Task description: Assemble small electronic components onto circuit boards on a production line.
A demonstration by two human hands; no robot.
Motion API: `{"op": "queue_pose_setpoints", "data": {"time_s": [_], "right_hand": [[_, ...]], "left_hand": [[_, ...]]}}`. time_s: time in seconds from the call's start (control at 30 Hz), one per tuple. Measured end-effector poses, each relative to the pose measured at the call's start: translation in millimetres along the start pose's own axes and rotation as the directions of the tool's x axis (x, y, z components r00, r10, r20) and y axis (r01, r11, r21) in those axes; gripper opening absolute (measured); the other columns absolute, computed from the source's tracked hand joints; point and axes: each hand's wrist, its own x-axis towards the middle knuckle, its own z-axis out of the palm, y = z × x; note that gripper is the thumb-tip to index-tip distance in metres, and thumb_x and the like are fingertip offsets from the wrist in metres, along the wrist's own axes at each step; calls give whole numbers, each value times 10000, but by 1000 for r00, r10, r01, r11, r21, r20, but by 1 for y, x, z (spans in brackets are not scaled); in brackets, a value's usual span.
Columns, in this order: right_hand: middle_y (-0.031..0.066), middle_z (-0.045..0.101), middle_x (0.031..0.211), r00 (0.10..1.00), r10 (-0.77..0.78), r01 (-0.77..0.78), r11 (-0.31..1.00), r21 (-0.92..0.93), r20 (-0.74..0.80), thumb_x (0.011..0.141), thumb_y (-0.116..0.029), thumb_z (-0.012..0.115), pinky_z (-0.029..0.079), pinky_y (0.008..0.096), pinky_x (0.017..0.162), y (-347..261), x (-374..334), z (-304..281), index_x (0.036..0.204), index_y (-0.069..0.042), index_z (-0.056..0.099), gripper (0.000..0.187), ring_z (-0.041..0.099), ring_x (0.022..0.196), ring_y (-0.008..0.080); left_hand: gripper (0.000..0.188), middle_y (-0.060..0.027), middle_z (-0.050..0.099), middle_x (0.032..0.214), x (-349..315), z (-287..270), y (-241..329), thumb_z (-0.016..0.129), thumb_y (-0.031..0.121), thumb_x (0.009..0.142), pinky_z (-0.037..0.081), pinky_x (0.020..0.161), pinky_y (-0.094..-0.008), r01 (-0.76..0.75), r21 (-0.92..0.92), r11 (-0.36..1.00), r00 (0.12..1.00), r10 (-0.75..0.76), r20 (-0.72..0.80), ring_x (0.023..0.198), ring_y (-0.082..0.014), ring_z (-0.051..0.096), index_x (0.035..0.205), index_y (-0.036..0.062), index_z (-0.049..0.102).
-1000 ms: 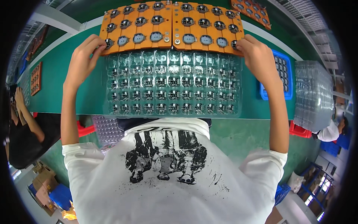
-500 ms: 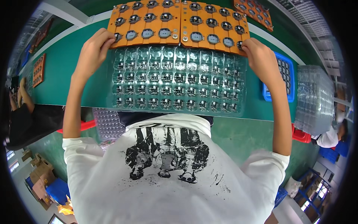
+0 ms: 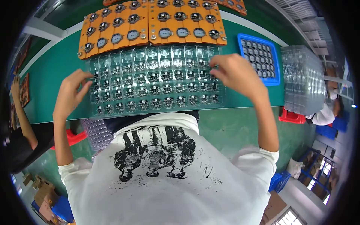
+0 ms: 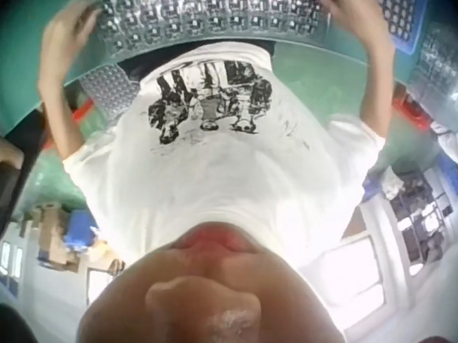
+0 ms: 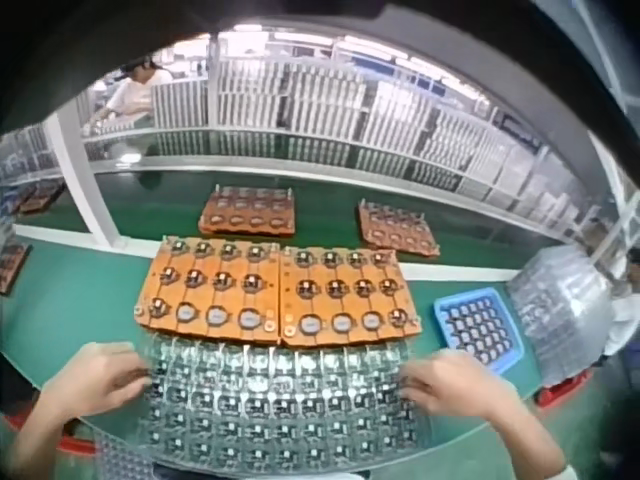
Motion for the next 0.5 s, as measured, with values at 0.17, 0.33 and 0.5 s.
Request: {"op": "queue_pose_setpoints", "data": {"time_s": [0.17, 0.33, 0.5], "right_hand": [[130, 588, 637, 997, 70, -69, 997, -43, 26, 805, -77, 679, 442, 381, 560, -6, -2, 0, 940, -36, 627, 150, 576, 572, 285], [141, 599, 675, 999, 17, -21, 994, -108, -40, 789, -58, 682, 463, 380, 588, 13, -6, 10, 891, -9, 664, 114, 578, 591, 297], [132, 607, 761, 985, -8, -3, 998, -63, -173, 794, -52, 681, 483, 379, 629, 0, 8, -22, 880, -2, 669, 100, 605, 692, 310]], "left_hand": [[123, -125, 551, 806, 6, 6, 8, 657, 59, 824, 450, 620, -402, 45, 83, 996, 998, -47, 33, 694, -295, 587, 937, 12, 640], [102, -123, 561, 812, 7, 3, 8, 652, 36, 820, 448, 617, -395, -61, 135, 989, 998, 63, -8, 708, -291, 597, 910, 2, 620], [74, -114, 551, 819, 18, -19, 18, 625, -8, 830, 442, 616, -352, -7, -5, 1000, 986, 6, -167, 708, -267, 573, 893, -16, 586]]}}
